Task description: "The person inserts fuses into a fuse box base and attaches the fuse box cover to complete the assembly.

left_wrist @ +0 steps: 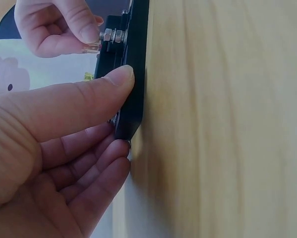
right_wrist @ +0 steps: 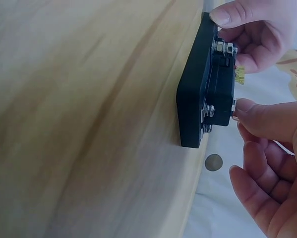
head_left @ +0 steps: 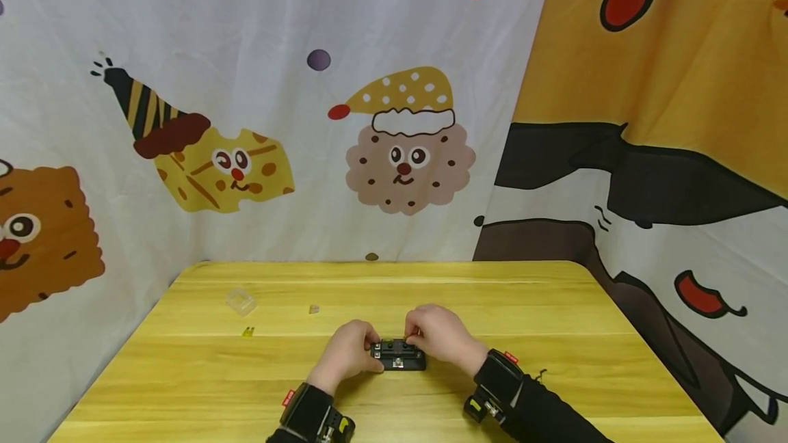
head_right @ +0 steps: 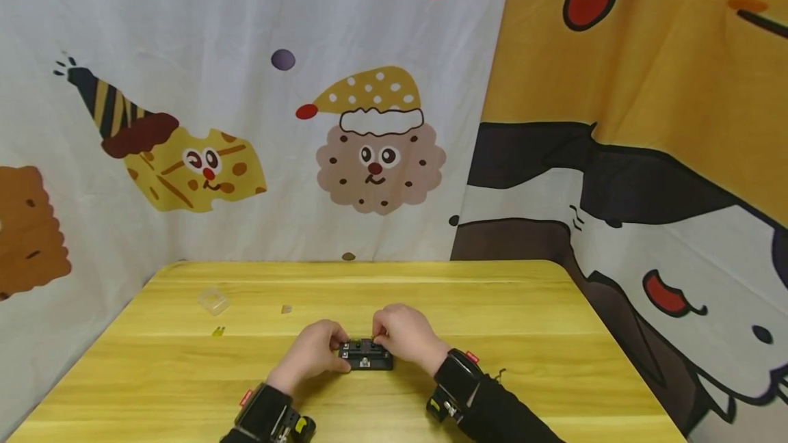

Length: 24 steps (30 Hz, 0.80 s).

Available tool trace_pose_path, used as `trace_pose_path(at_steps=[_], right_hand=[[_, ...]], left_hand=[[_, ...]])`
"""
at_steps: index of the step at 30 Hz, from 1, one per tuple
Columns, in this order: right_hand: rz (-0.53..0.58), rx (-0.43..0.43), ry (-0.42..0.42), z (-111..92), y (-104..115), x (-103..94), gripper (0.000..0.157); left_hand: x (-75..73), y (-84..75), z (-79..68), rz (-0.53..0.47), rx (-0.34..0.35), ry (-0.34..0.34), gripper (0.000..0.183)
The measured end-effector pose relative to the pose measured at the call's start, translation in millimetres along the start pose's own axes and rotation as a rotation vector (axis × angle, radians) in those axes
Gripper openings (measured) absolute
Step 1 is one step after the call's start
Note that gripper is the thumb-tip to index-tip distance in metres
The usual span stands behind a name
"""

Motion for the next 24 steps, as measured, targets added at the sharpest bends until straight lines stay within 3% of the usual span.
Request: trace_pose_path(at_steps=[10, 24], right_hand=[[-0.003, -0.025, 0.001, 1.3, 4.1, 0.4, 0.021], [-0.006, 0.003, 0.016, 2.2, 3.7, -0.3, 0.02]], left_hand=[[0.0, 1.4, 1.2, -0.001, 0.006, -0.001, 0.037], [-0.8, -0.3, 0.5, 0.006, 0.001, 0.004, 0.038]])
Point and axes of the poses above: each hand's wrist, its own z-axis towards the middle knuckle, its own x-axis out of the palm, y = z × x, the point moved 8 cm from there along z, towards the middle knuckle, and after that the axes turned 4 degrees about -z, right-handed, at the moved point
